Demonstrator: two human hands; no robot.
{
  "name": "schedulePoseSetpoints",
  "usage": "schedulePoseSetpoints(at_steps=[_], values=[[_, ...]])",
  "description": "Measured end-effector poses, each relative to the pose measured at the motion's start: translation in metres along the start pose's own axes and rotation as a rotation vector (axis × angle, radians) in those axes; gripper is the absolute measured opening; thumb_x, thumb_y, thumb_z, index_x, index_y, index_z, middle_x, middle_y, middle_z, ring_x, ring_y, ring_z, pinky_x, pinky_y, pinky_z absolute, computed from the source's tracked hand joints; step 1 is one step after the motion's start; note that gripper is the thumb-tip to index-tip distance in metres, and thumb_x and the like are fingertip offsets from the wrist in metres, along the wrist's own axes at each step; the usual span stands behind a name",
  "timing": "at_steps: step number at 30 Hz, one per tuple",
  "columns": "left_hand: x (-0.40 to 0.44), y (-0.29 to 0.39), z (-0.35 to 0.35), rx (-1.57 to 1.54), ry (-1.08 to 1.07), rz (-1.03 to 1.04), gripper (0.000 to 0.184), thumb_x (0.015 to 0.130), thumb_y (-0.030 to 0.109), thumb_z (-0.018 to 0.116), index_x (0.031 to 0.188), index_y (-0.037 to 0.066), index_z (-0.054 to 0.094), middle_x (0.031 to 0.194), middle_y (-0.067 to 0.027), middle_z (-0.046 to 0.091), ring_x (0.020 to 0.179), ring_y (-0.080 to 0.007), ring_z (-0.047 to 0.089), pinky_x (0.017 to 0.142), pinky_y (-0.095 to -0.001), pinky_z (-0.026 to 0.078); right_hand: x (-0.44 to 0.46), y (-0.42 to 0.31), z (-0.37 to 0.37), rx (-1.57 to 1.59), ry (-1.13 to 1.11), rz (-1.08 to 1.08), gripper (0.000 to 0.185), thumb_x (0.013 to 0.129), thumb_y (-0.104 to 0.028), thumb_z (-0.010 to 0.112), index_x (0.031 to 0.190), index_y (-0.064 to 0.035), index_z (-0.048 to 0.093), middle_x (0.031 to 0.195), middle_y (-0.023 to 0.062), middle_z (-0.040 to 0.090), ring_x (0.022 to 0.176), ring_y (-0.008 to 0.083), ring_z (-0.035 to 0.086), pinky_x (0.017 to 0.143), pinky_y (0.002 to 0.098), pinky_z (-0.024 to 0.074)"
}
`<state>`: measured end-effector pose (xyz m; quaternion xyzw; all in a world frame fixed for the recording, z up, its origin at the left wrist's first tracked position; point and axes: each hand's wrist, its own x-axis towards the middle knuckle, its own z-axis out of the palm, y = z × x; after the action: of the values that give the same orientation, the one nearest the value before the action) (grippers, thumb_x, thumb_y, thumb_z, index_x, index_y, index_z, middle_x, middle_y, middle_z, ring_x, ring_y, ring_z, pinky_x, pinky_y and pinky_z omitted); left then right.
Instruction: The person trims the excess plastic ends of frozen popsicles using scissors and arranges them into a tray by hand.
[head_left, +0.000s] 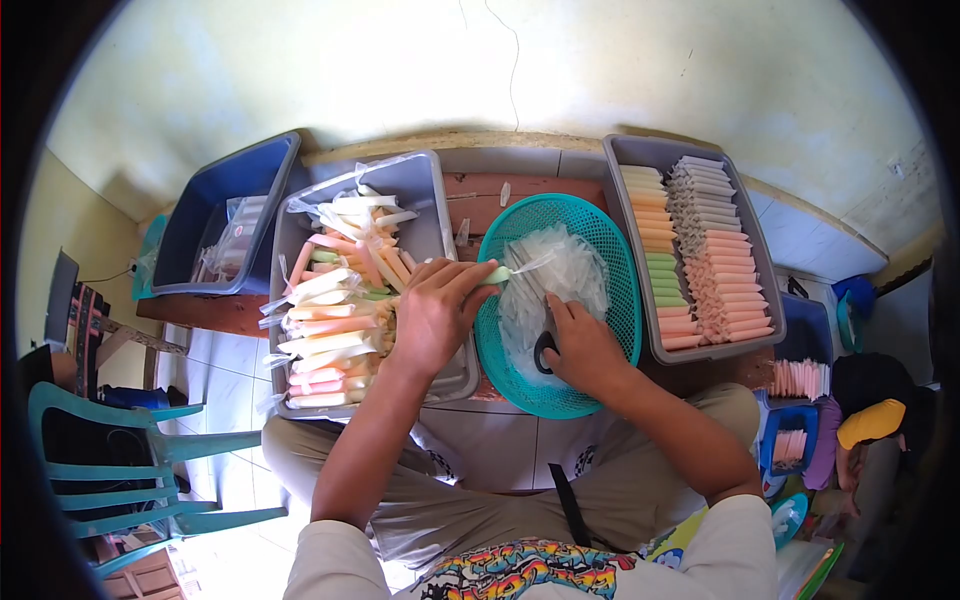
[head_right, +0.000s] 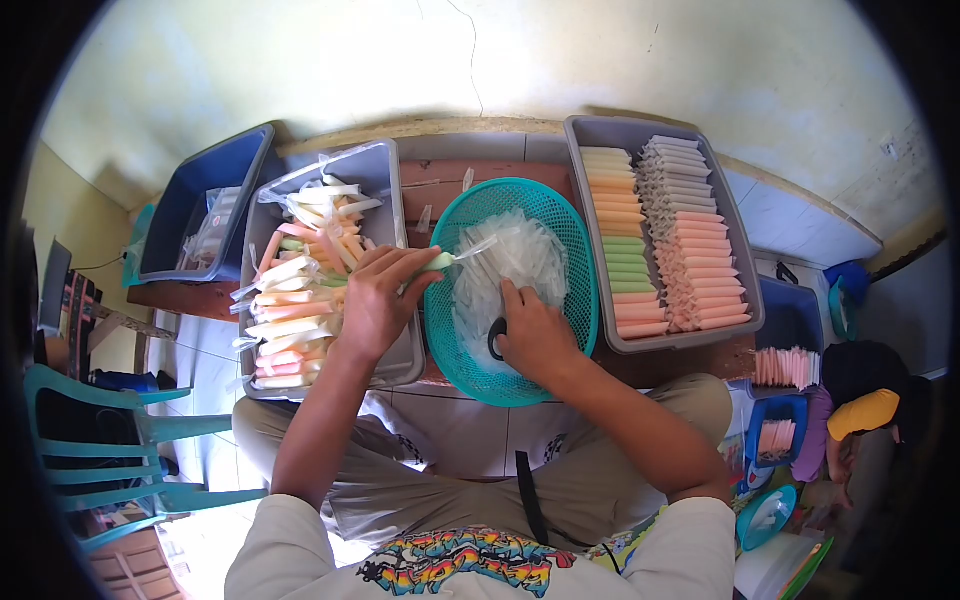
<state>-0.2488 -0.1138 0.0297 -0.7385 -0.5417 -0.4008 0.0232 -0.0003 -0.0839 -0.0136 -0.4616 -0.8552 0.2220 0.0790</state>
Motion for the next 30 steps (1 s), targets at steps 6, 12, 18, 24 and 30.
schedulePoseSetpoints(at_steps=[6,12,18,24,30], values=[[0.001,-0.001,-0.001,0.006,0.023,0.034,0.036,0.085,0.01,0.088,0.12,0.009,0.083,0.105,-0.0072,0.082,0.09,-0.0272,0.073,0.084,-0.0415,0.057,-0.001,0.011,-0.004,0.11,0.016,0.001,0.089,0.079,-0.011,0.085,0.158,0.0032,0.046,0.128,0.026,0.065,0.112,0.046,0.07,0.099,0.0511,0.0589],[-0.002,-0.004,0.0,-0.003,0.023,-0.016,0.039,0.085,0.014,0.088,0.123,0.013,0.082,0.108,-0.0025,0.08,0.095,-0.0256,0.073,0.089,-0.042,0.056,-0.005,0.009,-0.022,0.207,0.012,0.001,0.086,0.078,-0.009,0.083,0.156,0.0038,0.05,0.124,0.0242,0.065,0.104,0.041,0.069,0.096,0.0468,0.0576],[0.001,-0.003,-0.001,-0.003,0.061,-0.017,0.036,0.084,0.01,0.089,0.12,0.01,0.084,0.104,-0.0068,0.08,0.091,-0.0284,0.073,0.082,-0.0421,0.058,-0.014,-0.003,-0.045,0.326,-0.015,-0.02,0.088,0.078,-0.01,0.083,0.159,0.0014,0.049,0.122,0.0203,0.063,0.1,0.0336,0.07,0.093,0.0437,0.0588],[0.001,-0.009,-0.004,0.037,0.121,-0.047,0.035,0.084,0.009,0.089,0.119,0.01,0.084,0.106,-0.0071,0.08,0.091,-0.0286,0.074,0.082,-0.0418,0.059,-0.019,-0.003,-0.053,0.327,0.014,-0.091,0.09,0.078,-0.013,0.086,0.161,-0.0032,0.051,0.117,0.0177,0.064,0.096,0.0299,0.069,0.09,0.0414,0.0584],[0.001,-0.018,-0.006,0.029,0.166,-0.074,0.036,0.083,0.008,0.09,0.119,0.009,0.084,0.106,-0.0077,0.081,0.094,-0.0292,0.075,0.083,-0.0412,0.059,-0.024,-0.006,-0.051,0.386,0.038,-0.168,0.097,0.077,-0.025,0.096,0.162,-0.0091,0.052,0.108,0.0138,0.063,0.088,0.0261,0.064,0.082,0.0385,0.0549]])
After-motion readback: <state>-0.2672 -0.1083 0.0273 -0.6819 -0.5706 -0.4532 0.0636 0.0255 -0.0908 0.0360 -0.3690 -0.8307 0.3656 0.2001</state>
